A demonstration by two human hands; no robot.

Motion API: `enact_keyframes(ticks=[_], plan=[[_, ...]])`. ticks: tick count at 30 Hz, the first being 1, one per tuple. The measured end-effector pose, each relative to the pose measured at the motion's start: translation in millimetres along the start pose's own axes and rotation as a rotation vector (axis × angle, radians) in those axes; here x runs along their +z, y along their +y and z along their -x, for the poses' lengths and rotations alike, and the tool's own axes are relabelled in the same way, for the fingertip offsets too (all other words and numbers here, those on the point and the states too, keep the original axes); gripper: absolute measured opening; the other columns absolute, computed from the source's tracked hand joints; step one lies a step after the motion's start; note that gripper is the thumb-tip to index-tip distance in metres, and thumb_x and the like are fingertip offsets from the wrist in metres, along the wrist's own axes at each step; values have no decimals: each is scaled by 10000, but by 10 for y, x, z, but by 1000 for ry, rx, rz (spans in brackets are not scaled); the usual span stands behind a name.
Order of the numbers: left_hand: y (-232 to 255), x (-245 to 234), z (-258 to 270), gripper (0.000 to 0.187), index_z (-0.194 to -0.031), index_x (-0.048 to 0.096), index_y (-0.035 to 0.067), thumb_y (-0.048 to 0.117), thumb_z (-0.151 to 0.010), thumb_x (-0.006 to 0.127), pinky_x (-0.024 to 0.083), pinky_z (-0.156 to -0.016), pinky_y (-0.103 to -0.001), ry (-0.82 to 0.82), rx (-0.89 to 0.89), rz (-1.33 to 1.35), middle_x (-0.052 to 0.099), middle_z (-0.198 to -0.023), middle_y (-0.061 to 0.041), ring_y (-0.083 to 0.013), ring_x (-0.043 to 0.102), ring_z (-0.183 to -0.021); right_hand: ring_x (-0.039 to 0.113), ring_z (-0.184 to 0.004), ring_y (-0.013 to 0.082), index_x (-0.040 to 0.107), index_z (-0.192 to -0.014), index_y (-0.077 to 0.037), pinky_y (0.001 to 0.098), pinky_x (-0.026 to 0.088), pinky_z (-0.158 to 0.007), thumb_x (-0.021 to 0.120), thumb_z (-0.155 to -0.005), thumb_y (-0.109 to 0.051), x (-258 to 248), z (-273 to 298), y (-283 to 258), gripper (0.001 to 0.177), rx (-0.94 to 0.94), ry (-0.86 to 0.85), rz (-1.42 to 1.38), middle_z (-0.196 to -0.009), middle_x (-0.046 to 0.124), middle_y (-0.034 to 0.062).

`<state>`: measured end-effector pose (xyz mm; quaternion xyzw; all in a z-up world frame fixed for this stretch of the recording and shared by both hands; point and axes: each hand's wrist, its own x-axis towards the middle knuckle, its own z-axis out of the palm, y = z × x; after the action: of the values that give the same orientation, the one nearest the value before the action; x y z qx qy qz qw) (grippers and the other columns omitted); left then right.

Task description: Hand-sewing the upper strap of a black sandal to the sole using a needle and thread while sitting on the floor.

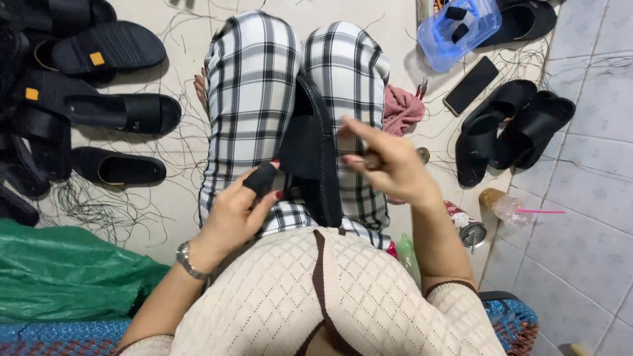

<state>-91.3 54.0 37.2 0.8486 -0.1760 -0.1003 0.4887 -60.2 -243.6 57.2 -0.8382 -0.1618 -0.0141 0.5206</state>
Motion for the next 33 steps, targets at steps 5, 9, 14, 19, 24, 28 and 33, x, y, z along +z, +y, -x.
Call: enact_keyframes(ticks=[5, 9, 14, 19, 24, 28, 33], plan=[[39, -104, 52, 213, -1049, 779, 31, 168, -886, 773, 570, -666, -407, 34, -111, -13, 748, -892, -168, -375, 735, -822, 708, -795, 319, 771, -1035, -93, 399, 547, -771, 687, -779, 96, -637, 323, 580, 329, 77, 112, 408, -862, 742, 72], [73, -92, -6, 190, -987, 788, 48, 198, -871, 801, 567, -624, -400, 27, -129, -15, 744, -817, -152, -369, 733, -768, 616, -1185, 499, 677, -1320, 92, 531, 523, -945, 569, -658, 290, -1102, 208, 364, 699, -11, 176, 775, -1218, 665, 279], [46, -121, -1, 186, -1004, 797, 74, 207, -874, 796, 554, -584, -360, 11, -192, 0, 744, -768, -106, -322, 735, -715, 682, -956, 371, 661, -1318, -54, 413, 537, -817, 693, -707, 70, -152, 37, -2, 624, 67, -32, 124, -1064, 711, 167], [-77, -204, 113, 253, -1030, 771, 24, 173, -831, 818, 496, -463, -292, -87, -342, 143, 682, -569, -79, -175, 626, -481, 644, -603, 230, 785, -863, -97, 307, 512, -582, 783, -872, -131, -124, -62, 24, 34, 73, -58, 1, -787, 692, 81], [-9, -246, 11, 212, -1036, 797, 37, 176, -880, 759, 476, -495, -208, -494, -402, 850, 637, -558, 36, -44, 521, -529, 654, -660, 207, 746, -899, -15, 309, 499, -680, 744, -866, -104, -171, 163, 591, 95, 182, -41, -471, -821, 714, 157], [-74, 5, 37, 523, -1270, 615, -133, 235, -906, 691, 399, -530, -209, -279, -222, 1136, 521, -681, -36, -103, 444, -590, 485, -497, 68, 709, -857, -1, 192, 410, -505, 716, -929, -43, -12, -7, 591, 83, 318, 83, -471, -552, 552, 30], [-20, 17, 94, 428, -676, 641, 71, 398, -947, 701, 453, -501, -333, 102, 48, -304, 521, -795, -30, -244, 561, -568, 464, -435, 73, 682, -874, 24, 190, 420, -463, 709, -960, -34, 3, -125, 349, 107, 349, 196, -504, -517, 521, 48]])
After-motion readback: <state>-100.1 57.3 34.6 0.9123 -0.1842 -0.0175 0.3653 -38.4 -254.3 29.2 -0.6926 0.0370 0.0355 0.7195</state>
